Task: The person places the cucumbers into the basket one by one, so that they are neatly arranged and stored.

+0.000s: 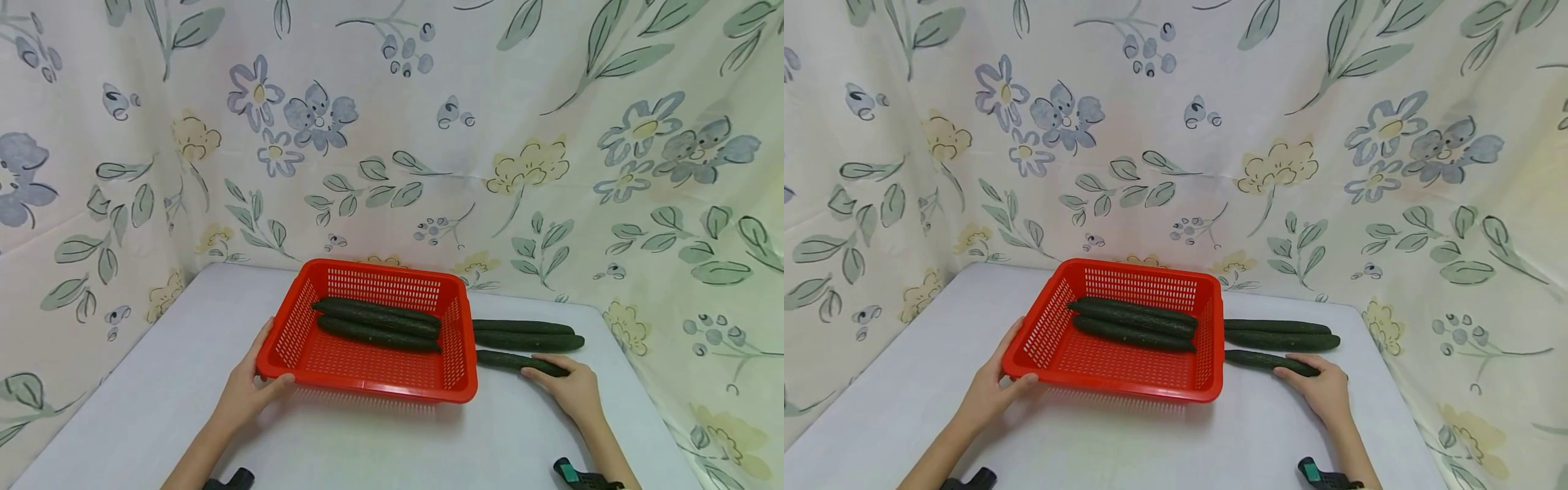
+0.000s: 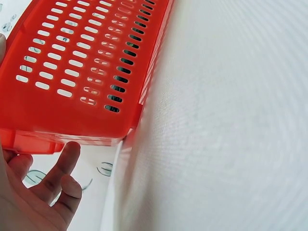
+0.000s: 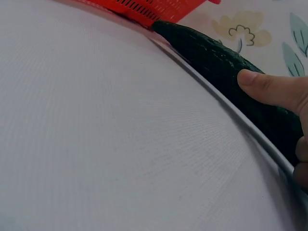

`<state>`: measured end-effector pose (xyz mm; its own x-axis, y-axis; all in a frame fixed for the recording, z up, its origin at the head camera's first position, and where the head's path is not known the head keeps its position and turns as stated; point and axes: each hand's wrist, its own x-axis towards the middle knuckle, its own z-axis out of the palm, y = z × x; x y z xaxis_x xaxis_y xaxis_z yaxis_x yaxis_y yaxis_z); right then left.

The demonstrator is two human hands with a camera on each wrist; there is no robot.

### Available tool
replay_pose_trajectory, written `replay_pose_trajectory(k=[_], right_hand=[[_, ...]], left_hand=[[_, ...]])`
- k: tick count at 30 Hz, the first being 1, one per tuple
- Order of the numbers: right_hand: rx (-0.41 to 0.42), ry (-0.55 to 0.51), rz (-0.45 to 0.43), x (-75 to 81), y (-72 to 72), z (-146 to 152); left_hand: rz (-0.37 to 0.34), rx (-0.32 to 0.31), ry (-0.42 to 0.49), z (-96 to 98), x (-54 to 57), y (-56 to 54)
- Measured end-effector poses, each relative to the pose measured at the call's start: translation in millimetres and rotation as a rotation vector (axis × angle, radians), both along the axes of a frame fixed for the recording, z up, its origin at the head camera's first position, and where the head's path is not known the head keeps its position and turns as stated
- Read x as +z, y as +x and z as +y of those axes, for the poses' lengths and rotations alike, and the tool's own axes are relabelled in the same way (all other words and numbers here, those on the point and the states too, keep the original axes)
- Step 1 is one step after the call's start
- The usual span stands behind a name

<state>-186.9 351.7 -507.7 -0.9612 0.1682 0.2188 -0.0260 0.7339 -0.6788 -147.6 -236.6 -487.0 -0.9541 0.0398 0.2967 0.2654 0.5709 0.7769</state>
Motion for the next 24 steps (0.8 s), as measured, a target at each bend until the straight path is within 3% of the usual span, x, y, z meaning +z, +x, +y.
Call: replay_pose_trajectory(k=[6,17,24], right_hand=[[-0.021,-0.040,0.013,16.2,2.4,-2.0],[-0.147,-0.068,0.023,49.6,9.8,-0.9],[-0.151,-0.096,0.070,68.3,14.8,-5.4]], left_hand=[[-0.002,0.000,0.001,0.0,0.3,0.1],[0.007,0.001,-0.002,-0.7,-0.9,0.2],[0.005,-0.003,0.001,-1.0,0.0,0.2]])
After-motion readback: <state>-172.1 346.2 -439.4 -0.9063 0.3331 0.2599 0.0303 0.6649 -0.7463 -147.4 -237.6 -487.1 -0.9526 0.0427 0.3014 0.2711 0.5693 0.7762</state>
